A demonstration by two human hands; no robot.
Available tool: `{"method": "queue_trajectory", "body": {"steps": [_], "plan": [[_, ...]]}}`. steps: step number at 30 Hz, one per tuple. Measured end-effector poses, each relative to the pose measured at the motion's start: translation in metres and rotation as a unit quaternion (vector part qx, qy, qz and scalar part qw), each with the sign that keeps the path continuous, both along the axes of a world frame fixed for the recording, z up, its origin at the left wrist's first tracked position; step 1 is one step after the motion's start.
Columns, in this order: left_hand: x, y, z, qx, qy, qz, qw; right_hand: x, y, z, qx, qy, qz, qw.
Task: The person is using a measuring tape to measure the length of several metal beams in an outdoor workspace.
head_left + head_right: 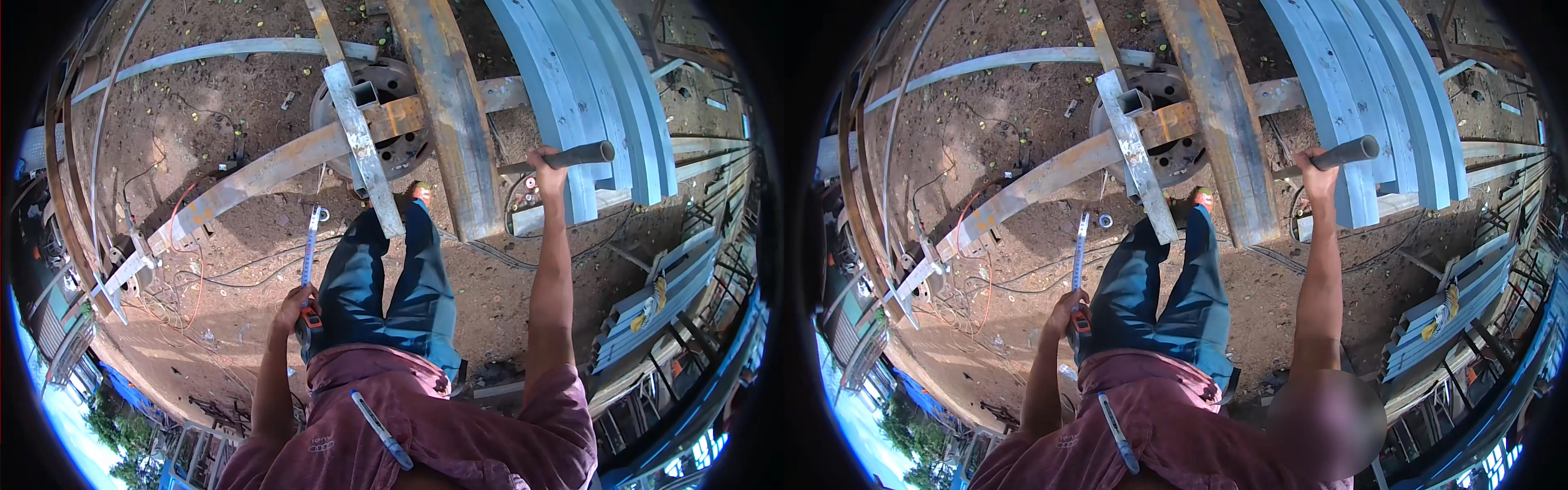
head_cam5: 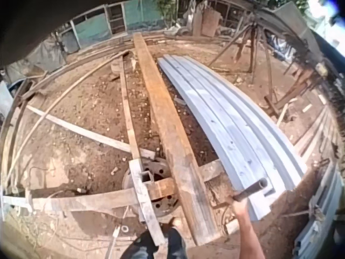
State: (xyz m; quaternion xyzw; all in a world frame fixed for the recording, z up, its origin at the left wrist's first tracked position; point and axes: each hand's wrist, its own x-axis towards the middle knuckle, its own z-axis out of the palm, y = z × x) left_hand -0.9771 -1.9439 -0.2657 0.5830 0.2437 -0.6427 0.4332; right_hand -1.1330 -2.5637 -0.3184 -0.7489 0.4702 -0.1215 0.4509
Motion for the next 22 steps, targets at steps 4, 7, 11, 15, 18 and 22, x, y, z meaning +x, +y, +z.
{"method": "queue_trajectory", "body": {"steps": [4, 7, 11, 15, 18, 22], "plan": [[-0.035, -0.035, -0.016, -0.008, 0.014, -0.054, 0.998, 0.069, -0.039, -0.062, 0.0, 0.008, -0.079, 0.997], [-0.052, -0.04, -0.024, 0.005, 0.047, -0.037, 0.998, 0.115, -0.046, -0.068, -0.108, 0.076, -0.094, 0.987], [-0.072, -0.04, -0.03, 0.027, 0.104, 0.035, 0.994, 0.144, -0.068, -0.103, -0.203, 0.048, -0.046, 0.977], [-0.076, -0.059, -0.041, 0.031, 0.132, 0.011, 0.991, 0.139, -0.091, -0.135, -0.202, 0.065, -0.063, 0.975], [-0.084, -0.07, -0.06, 0.004, 0.165, -0.048, 0.985, 0.128, -0.097, -0.14, -0.225, 0.073, -0.024, 0.971], [-0.09, -0.068, -0.074, 0.03, 0.214, -0.065, 0.974, 0.1, -0.077, -0.185, -0.204, -0.032, 0.004, 0.978]]}}
